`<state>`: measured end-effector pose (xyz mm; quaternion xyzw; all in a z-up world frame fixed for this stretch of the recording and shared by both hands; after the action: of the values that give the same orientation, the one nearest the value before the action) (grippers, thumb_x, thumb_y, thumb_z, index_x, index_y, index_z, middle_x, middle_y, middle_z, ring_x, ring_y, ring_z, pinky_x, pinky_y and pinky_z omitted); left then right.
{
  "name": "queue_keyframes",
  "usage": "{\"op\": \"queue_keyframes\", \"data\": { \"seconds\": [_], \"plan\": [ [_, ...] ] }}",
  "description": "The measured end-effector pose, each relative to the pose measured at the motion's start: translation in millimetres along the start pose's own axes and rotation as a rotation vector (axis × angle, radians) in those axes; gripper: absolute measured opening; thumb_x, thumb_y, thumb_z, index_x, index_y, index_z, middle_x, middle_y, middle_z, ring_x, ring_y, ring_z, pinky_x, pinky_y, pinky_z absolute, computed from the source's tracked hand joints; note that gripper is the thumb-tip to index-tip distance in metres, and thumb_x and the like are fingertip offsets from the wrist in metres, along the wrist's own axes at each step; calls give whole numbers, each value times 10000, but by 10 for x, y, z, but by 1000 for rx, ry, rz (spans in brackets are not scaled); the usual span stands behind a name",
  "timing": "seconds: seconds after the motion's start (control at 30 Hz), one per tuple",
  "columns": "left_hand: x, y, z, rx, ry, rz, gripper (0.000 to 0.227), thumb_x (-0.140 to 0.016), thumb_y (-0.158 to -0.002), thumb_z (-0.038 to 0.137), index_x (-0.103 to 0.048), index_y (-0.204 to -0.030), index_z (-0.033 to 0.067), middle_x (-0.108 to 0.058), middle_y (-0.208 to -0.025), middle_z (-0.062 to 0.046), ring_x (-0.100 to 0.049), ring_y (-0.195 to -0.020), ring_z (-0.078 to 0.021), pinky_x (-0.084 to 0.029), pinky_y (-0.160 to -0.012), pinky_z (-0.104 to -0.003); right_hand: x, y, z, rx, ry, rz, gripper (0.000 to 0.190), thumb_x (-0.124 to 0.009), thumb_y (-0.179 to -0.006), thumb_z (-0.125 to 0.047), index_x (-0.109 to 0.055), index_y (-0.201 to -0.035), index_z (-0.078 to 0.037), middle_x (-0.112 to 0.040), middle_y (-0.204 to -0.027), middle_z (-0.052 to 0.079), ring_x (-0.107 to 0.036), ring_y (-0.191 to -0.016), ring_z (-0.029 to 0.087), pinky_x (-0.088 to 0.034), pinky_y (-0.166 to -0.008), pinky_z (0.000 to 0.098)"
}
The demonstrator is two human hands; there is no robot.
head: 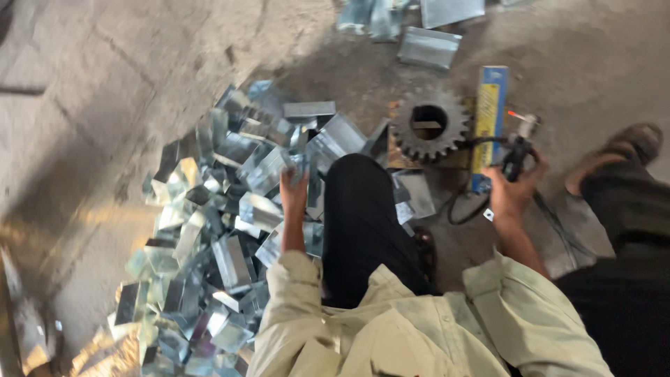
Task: The person sits on the floor and uses a handheld welding tool to attach small rectangular metal pieces to a large gear-shaped metal object. They repeatedly pick up pieces from a pile, position them on the gear, and weld them in place, creating bright sparks.
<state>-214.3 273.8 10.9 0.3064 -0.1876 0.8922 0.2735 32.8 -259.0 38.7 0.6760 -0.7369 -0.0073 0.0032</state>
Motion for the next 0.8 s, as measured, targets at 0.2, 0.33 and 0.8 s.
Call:
{"op": "queue_keyframes", "data": {
  "seconds": [0.2, 0.33, 0.8],
  "plan": [
    [825, 1447, -1243, 384, -106, 72, 357, -711, -872, 171, -653, -1211, 76, -749, -1130, -120, -693, -1069, -324, -526, -931, -421, 144, -65, 87, 79, 83, 20, 810, -844, -787, 44, -438, -1477, -77, -492, -1458, 107, -563, -1303, 249, -522, -1052, 371],
    [587, 1158, -858, 305, -59, 43, 300, -680, -901, 162, -669, -1192, 87, -729, -1161, -140, -707, -1055, -341, -551, -915, -432, 106, -64, 97, 17, -63, -40, 818, -822, -807, 33, -411, -1504, -87, -506, -1433, 110, -555, -1292, 246, -508, -1054, 361],
    [-899, 101, -740, 356, -231, -354, 354, -667, -853, 191, -762, -1180, 92, -762, -1148, -190, -715, -1100, -388, -554, -964, -472, 386, -31, 45, 62, 134, 119, 792, -865, -830, -42, -428, -1490, -66, -532, -1399, 129, -566, -1235, 238, -507, -1036, 356]
  ]
}}
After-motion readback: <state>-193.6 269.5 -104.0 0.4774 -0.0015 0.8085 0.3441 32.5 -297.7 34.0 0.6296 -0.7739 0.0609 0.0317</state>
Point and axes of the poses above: each hand's wrist, its own y-axis away from the middle knuckle, its own x-axis out of the back of the hand, z = x × y, the point moved 9 cm from there along -y, towards the middle knuckle
